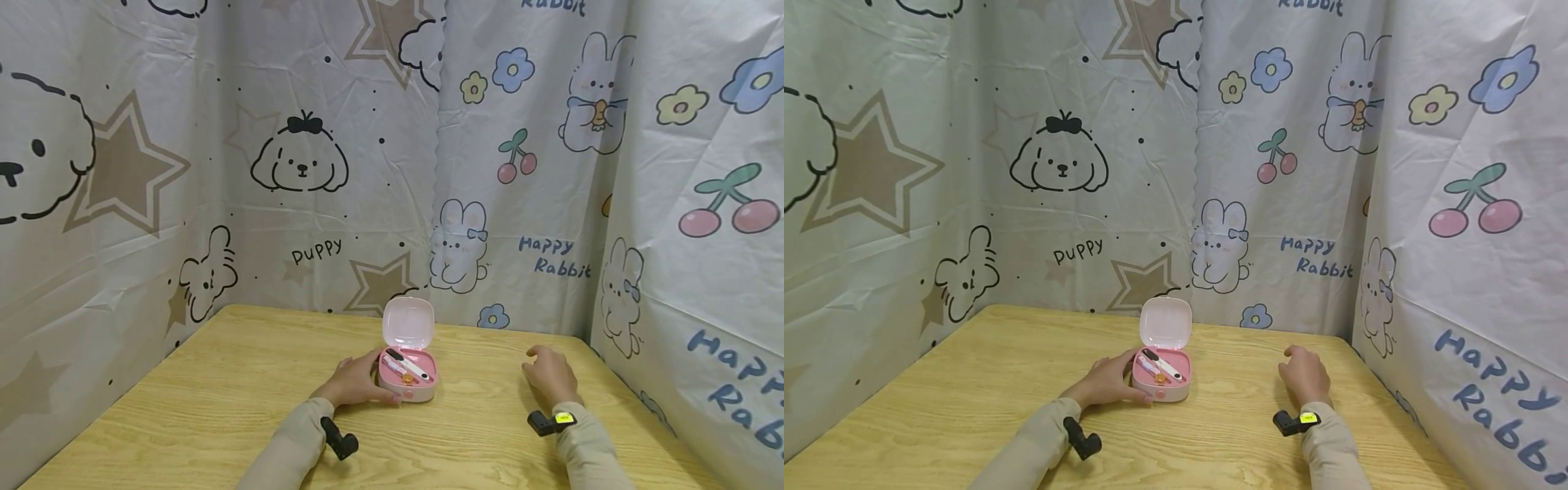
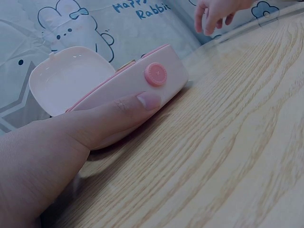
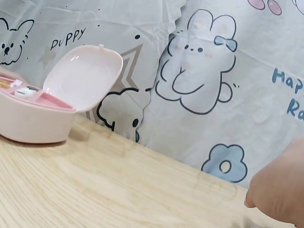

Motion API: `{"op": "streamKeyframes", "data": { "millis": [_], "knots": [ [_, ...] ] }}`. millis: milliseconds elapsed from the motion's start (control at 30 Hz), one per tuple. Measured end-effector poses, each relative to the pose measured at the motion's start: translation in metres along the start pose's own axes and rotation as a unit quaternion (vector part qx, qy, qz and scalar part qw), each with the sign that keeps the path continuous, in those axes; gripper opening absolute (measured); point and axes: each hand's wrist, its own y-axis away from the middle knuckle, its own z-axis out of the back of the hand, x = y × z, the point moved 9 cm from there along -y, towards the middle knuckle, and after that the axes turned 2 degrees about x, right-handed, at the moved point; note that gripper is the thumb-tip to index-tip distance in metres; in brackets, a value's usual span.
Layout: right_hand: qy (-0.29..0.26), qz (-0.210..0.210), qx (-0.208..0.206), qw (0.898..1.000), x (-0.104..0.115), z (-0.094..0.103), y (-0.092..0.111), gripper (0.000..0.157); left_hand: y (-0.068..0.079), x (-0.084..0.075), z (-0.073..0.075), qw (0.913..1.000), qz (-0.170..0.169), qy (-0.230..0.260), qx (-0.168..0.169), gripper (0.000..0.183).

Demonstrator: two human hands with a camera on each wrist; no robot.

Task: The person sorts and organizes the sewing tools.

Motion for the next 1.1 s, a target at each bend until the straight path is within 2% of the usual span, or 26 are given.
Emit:
{"op": "streamKeyframes", "data": {
  "millis": [233,567,867,1100],
  "knots": [
    [0.019,-0.022,0.009,1.0,-0.012,-0.009,0.003,0.04,0.0,0.0,-0.001,1.0,0.0,0.003,0.0,0.114],
    [0.032,-0.056,0.027,0.998,-0.015,-0.014,0.006,0.041,-0.001,0.001,-0.002,1.0,0.002,-0.002,-0.001,0.113],
    [0.036,-0.052,0.013,0.998,-0.008,-0.013,0.005,0.033,-0.001,0.001,-0.001,1.0,0.001,-0.002,-0.006,0.111],
    [0.019,-0.056,0.022,0.998,-0.008,-0.016,0.007,0.031,-0.001,0.0,0.0,1.0,-0.001,0.002,-0.006,0.11]
  ]
}}
